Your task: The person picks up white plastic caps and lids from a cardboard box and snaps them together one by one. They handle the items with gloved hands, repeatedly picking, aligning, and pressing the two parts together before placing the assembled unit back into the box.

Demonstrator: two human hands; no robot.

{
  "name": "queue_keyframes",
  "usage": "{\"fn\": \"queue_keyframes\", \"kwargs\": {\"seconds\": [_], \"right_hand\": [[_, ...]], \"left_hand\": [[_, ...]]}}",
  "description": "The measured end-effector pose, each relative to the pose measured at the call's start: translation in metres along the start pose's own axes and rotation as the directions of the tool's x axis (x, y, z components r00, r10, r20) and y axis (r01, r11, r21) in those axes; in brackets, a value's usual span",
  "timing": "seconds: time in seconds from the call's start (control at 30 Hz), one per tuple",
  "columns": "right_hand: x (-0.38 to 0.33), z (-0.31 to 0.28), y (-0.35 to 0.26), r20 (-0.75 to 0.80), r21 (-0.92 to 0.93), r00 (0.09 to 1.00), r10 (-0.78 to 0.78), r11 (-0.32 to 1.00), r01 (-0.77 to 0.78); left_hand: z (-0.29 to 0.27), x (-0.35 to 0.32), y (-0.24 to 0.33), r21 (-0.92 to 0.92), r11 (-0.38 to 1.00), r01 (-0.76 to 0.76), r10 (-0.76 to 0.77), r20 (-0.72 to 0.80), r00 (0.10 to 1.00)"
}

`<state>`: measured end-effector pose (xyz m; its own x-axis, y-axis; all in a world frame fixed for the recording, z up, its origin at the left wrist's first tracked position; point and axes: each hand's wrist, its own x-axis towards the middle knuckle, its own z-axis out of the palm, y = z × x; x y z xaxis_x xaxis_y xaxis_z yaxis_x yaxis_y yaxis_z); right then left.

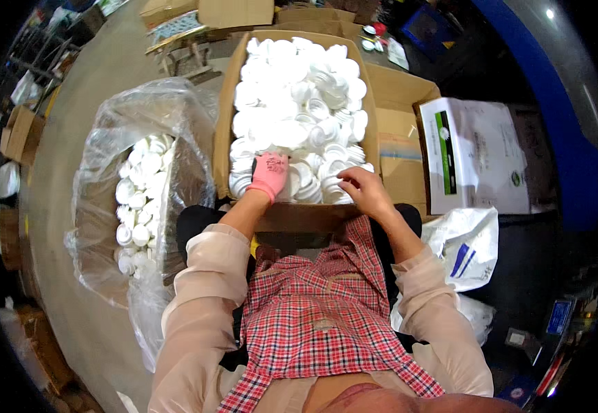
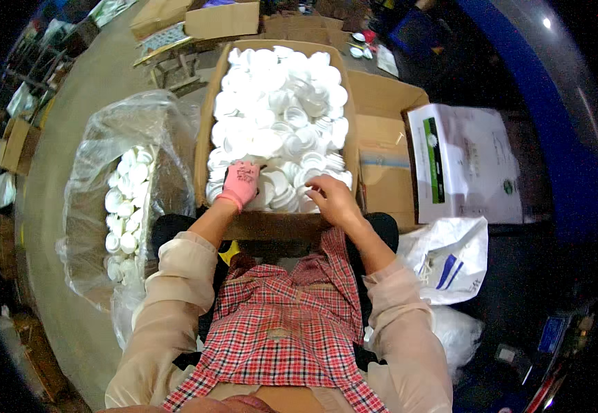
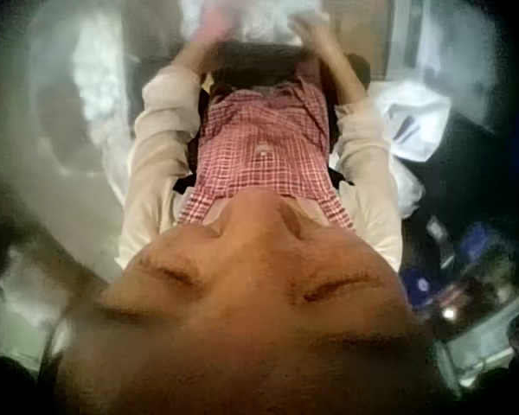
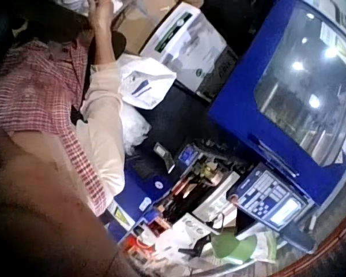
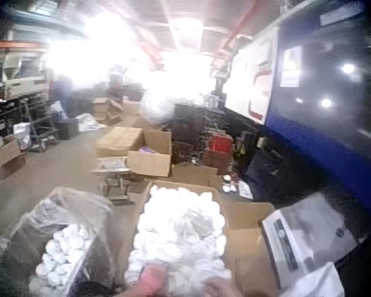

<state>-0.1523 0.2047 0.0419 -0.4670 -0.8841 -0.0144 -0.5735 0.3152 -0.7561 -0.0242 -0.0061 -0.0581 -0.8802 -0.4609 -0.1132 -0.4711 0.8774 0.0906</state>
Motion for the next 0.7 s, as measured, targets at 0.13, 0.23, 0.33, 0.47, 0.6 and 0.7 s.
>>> {"fn": "queue_keyframes", "kwargs": {"seconds": [0.13,0.23,0.33,0.47,0.6,0.7], "right_hand": [[0.051,0.049,0.010,-0.101,-0.076,0.990,-0.095,0.993,0.088],[0.076,0.101,0.018,0.045,-0.169,0.971,-0.233,0.957,0.237],[0.087,0.148,0.008,0.098,-0.296,0.938,-0.332,0.890,0.346],[0.103,0.184,0.025,0.138,-0.551,0.909,-0.393,0.732,0.400],[0.112,0.163,0.030,0.059,-0.181,0.890,-0.452,0.872,0.455],[0.117,0.112,0.006,-0.059,0.131,0.980,-0.190,0.972,0.197]], "left_hand": [[-0.042,-0.011,-0.035,-0.531,0.846,0.052,-0.288,-0.373,0.882],[-0.056,-0.017,-0.092,-0.941,0.336,-0.048,-0.529,-0.230,0.817],[-0.098,-0.039,-0.090,-0.781,-0.573,-0.248,-0.363,-0.030,0.931],[-0.116,-0.033,-0.088,-0.381,-0.918,-0.107,-0.067,-0.118,0.991],[-0.098,-0.020,-0.089,-0.638,-0.658,-0.399,-0.200,-0.362,0.910],[-0.128,-0.038,-0.081,-0.730,0.532,-0.429,-0.160,-0.584,0.796]]}}
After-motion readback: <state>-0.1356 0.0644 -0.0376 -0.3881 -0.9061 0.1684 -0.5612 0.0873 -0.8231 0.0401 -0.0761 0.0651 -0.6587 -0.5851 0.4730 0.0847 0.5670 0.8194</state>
